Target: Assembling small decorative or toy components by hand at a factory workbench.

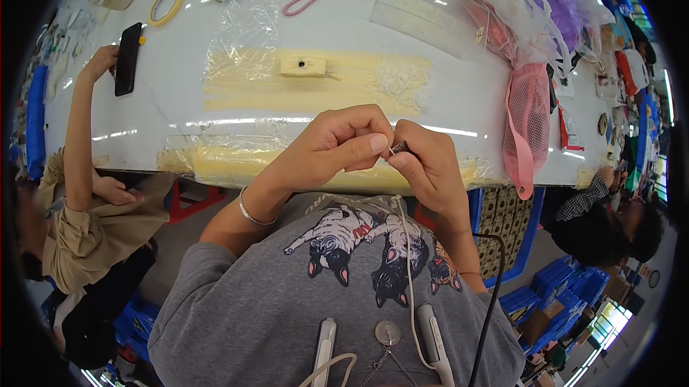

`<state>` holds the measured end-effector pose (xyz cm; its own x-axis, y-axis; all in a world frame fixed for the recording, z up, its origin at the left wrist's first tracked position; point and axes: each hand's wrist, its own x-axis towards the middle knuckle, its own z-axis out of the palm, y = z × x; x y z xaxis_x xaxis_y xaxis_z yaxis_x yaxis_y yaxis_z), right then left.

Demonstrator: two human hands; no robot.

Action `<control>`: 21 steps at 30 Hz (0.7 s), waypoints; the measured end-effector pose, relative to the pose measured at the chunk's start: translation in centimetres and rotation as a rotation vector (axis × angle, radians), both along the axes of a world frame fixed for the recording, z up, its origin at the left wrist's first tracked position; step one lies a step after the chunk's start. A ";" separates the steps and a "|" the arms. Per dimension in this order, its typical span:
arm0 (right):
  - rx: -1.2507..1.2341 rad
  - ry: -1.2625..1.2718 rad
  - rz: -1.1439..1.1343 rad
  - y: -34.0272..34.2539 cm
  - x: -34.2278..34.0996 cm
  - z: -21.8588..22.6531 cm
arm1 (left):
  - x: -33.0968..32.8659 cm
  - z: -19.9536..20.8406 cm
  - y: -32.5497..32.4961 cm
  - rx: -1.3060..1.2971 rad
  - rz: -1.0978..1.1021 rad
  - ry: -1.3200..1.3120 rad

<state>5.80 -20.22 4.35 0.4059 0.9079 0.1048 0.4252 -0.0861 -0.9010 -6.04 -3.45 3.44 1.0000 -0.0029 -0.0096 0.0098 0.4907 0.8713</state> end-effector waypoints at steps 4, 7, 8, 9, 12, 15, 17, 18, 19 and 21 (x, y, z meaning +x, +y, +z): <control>0.032 -0.039 0.000 0.0 0.0 0.0 | 0.0 -0.1 0.0 0.046 0.000 -0.027; 0.017 -0.036 -0.010 0.0 0.0 0.1 | 0.1 0.0 0.1 0.069 -0.001 -0.026; 0.024 -0.035 -0.010 0.0 0.0 0.0 | 0.1 0.0 0.1 0.069 -0.001 -0.026; 0.030 -0.034 -0.008 0.0 0.0 -0.1 | 0.1 0.1 0.0 0.066 0.003 -0.027; 0.012 -0.030 0.006 0.0 0.1 -0.2 | 0.1 0.2 0.1 0.075 0.000 -0.028; -0.001 -0.035 0.007 0.0 0.2 0.0 | 0.1 0.2 0.2 0.090 -0.007 -0.029; -0.015 -0.042 0.012 -0.1 0.3 -0.1 | 0.1 0.1 0.2 0.093 -0.008 -0.030; -0.029 -0.048 0.018 -0.1 0.3 -0.1 | 0.1 0.0 0.2 0.090 -0.013 -0.024; -0.028 -0.047 0.019 -0.1 0.3 -0.2 | 0.1 0.0 0.2 0.087 -0.018 -0.017; -0.030 -0.048 0.020 -0.1 0.3 -0.3 | 0.1 0.0 0.2 0.064 -0.024 -0.004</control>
